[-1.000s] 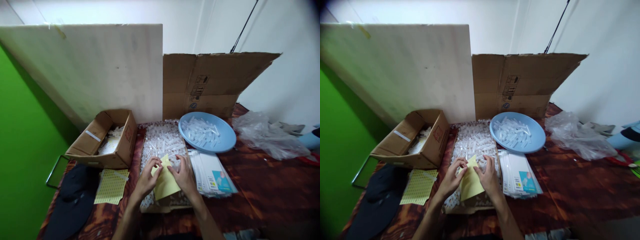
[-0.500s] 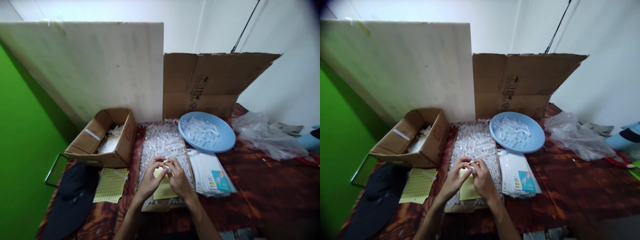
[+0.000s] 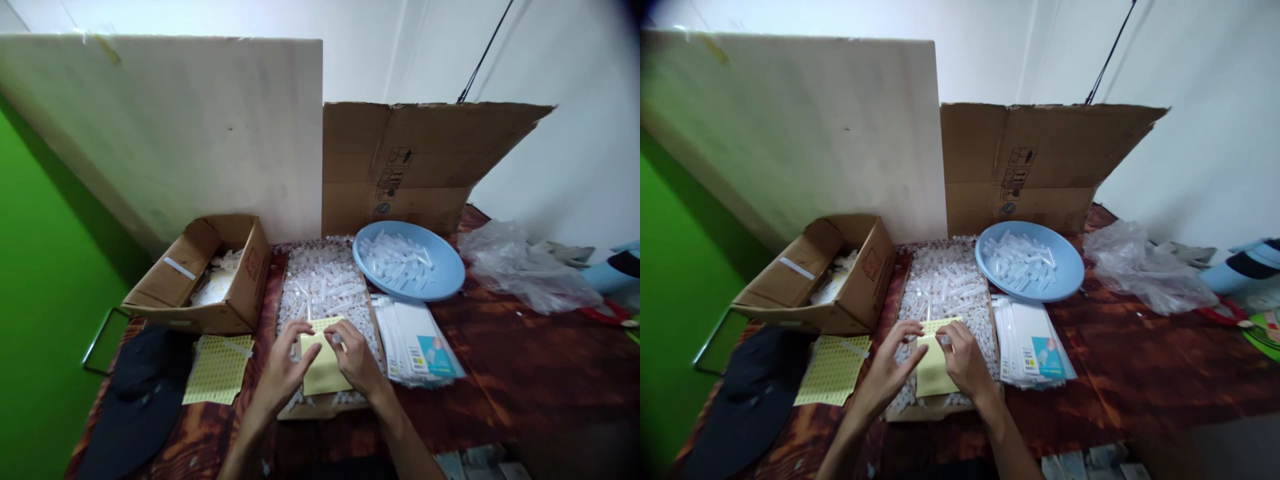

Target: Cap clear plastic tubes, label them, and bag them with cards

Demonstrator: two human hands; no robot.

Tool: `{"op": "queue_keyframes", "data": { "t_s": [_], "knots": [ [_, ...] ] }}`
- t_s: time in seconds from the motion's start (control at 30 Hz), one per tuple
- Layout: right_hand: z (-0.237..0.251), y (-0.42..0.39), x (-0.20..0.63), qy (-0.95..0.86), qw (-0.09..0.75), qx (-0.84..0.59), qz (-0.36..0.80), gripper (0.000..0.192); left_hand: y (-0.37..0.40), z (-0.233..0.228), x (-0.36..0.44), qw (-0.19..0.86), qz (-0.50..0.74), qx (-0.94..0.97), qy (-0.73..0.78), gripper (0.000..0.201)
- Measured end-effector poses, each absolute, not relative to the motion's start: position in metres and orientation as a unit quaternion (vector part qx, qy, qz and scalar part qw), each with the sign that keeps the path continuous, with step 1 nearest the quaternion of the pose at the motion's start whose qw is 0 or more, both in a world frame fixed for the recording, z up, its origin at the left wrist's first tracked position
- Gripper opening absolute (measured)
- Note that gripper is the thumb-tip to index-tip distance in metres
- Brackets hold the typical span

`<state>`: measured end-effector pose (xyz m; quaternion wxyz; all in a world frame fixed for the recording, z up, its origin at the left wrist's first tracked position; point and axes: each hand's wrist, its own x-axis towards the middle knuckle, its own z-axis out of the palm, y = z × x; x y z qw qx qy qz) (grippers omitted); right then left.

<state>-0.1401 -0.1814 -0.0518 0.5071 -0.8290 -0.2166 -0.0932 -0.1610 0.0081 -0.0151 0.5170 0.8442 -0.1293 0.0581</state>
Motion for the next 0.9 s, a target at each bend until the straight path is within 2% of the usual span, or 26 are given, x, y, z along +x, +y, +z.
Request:
{"op": "queue_keyframes", "data": {
  "t_s": [0.1, 0.17, 0.2, 0.27, 0.3, 0.33, 0.4, 0.5, 0.57, 0.67, 0.8, 0.9],
  "knots": [
    [-0.045, -0.19, -0.143, -0.184, 0.518, -0.832, -0.077, 0.012, 0.047, -0.027, -0.199, 0.441, -0.045, 0.893, -0.08, 0.025],
    [-0.044, -0.196, -0.144, -0.173, 0.528, -0.829, -0.067, 0.014, 0.069, -0.051, -0.234, 0.377, -0.11, 0.918, -0.049, 0.021],
    [-0.045, -0.198, -0.145, -0.17, 0.534, -0.826, -0.065, 0.018, 0.075, -0.065, -0.252, 0.355, -0.138, 0.923, -0.045, 0.031],
    [-0.05, -0.201, -0.147, -0.158, 0.554, -0.814, -0.073, 0.029, 0.078, -0.093, -0.284, 0.326, -0.158, 0.932, -0.003, 0.064],
    [-0.052, -0.202, -0.148, -0.148, 0.57, -0.804, -0.081, 0.033, 0.075, -0.105, -0.296, 0.322, -0.157, 0.933, 0.021, 0.075],
    [-0.054, -0.202, -0.149, -0.135, 0.588, -0.793, -0.09, 0.035, 0.07, -0.115, -0.305, 0.326, -0.155, 0.932, 0.036, 0.075],
    [-0.054, -0.204, -0.151, -0.107, 0.613, -0.776, -0.106, 0.036, 0.061, -0.126, -0.315, 0.354, -0.138, 0.923, 0.065, 0.069],
    [-0.045, -0.22, -0.151, -0.064, 0.603, -0.783, -0.136, 0.035, 0.055, -0.129, -0.318, 0.409, -0.088, 0.906, 0.065, 0.049],
    [-0.038, -0.245, -0.146, -0.012, 0.557, -0.812, -0.174, 0.036, 0.056, -0.124, -0.314, 0.438, -0.048, 0.898, 0.021, 0.038],
    [-0.039, -0.303, -0.136, 0.112, 0.427, -0.871, -0.216, 0.04, 0.056, -0.111, -0.295, 0.456, 0.028, 0.889, -0.024, 0.033],
    [-0.062, -0.372, -0.133, 0.195, 0.284, -0.93, -0.128, 0.047, 0.046, -0.094, -0.245, 0.433, 0.091, 0.896, -0.035, 0.031],
    [-0.08, -0.392, -0.145, 0.182, 0.287, -0.94, -0.04, 0.046, 0.032, -0.086, -0.206, 0.417, 0.114, 0.898, -0.08, 0.031]
  ]
}}
